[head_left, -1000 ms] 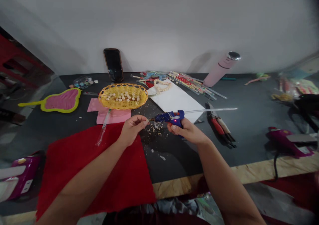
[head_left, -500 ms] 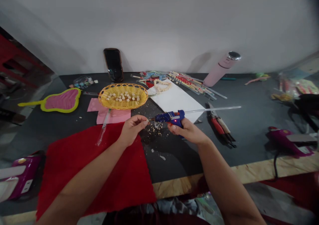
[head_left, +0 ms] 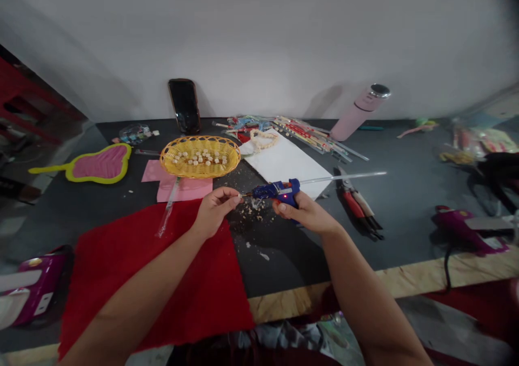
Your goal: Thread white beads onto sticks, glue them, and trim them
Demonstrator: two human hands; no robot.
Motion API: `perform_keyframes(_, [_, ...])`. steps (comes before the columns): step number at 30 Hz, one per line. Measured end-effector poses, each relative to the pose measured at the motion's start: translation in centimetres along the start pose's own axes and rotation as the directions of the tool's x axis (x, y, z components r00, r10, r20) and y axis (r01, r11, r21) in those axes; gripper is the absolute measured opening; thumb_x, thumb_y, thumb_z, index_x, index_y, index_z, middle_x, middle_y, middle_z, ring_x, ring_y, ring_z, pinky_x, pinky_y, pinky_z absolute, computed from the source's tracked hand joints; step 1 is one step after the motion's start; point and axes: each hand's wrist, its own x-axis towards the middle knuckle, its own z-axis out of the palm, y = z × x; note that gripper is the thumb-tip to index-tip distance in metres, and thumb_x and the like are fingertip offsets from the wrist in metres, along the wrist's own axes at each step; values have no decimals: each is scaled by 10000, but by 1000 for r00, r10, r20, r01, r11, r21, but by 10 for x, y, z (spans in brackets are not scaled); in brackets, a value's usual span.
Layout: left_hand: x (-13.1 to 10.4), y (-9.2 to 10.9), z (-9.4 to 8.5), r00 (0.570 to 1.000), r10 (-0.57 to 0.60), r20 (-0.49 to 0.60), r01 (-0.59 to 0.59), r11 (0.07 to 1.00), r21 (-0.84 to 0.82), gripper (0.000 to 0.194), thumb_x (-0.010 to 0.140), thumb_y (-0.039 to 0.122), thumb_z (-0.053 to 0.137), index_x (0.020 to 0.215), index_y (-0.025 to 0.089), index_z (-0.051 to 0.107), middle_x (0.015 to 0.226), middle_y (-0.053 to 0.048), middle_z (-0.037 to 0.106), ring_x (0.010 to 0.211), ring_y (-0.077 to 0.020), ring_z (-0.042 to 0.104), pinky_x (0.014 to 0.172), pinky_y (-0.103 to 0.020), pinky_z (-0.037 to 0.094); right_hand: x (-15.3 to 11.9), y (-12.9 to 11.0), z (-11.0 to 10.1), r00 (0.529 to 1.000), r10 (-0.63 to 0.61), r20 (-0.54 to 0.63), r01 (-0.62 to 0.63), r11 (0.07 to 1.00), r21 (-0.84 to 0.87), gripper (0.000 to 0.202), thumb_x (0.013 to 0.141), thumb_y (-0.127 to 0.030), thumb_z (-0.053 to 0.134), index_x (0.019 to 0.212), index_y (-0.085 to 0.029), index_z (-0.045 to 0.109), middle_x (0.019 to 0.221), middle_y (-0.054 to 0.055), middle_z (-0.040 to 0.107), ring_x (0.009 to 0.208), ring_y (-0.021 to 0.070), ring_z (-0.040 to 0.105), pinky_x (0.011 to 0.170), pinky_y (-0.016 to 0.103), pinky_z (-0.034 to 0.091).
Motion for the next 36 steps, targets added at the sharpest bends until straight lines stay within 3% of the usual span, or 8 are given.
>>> perform_keyframes(15, [0,-1,-1,1000,5,0,-5,1000,29,153,706,257,704,820,172,650,722,-1,659,635,-87,528,616,-214,387,1,-8,0,1000,22,8,-22,1000,8,309,850,-474,537,875,-167,565,748,19,540,622,107,446,560,231,367])
perform_keyframes(20, [2,-4,-1,1000,14,5,-14,1000,28,173,700,265,708,830,169,646,742,-18,673,643,-101,545,621,-227,402,0,-3,-3,973,130,-192,-116,990,86,469,879,-571,390,957,-165,610,691,38,585,590,134,493,544,246,395])
perform_keyframes(25, [4,-5,-2,1000,21,7,-22,1000,17,189,700,277,706,840,166,644,748,-25,678,639,-100,538,615,-229,400,2,2,-17,864,244,-440,-201,969,143,648,857,-680,251,883,-159,636,646,51,612,561,149,553,520,249,422])
perform_keyframes(28, [5,-3,-1,1000,20,10,-20,1000,8,191,695,286,710,829,166,645,735,-20,678,633,-101,543,614,-231,401,9,2,-30,802,251,-543,-282,959,26,709,821,-732,245,772,-139,631,590,56,598,503,138,542,497,243,416])
perform_keyframes(31, [5,-2,-1,1000,23,8,-23,1000,9,196,691,290,713,828,167,646,726,-17,677,627,-100,544,608,-227,399,18,1,-43,794,233,-562,-400,896,-194,715,848,-702,215,710,-132,623,576,68,601,505,139,544,513,241,407])
perform_keyframes(36, [3,-1,-1,1000,26,8,-26,1000,7,218,679,301,720,826,160,644,728,-18,673,638,-107,552,611,-231,403,22,-14,-52,784,113,-610,-554,570,-607,431,887,-505,406,762,-153,619,743,111,646,728,218,600,636,288,397])
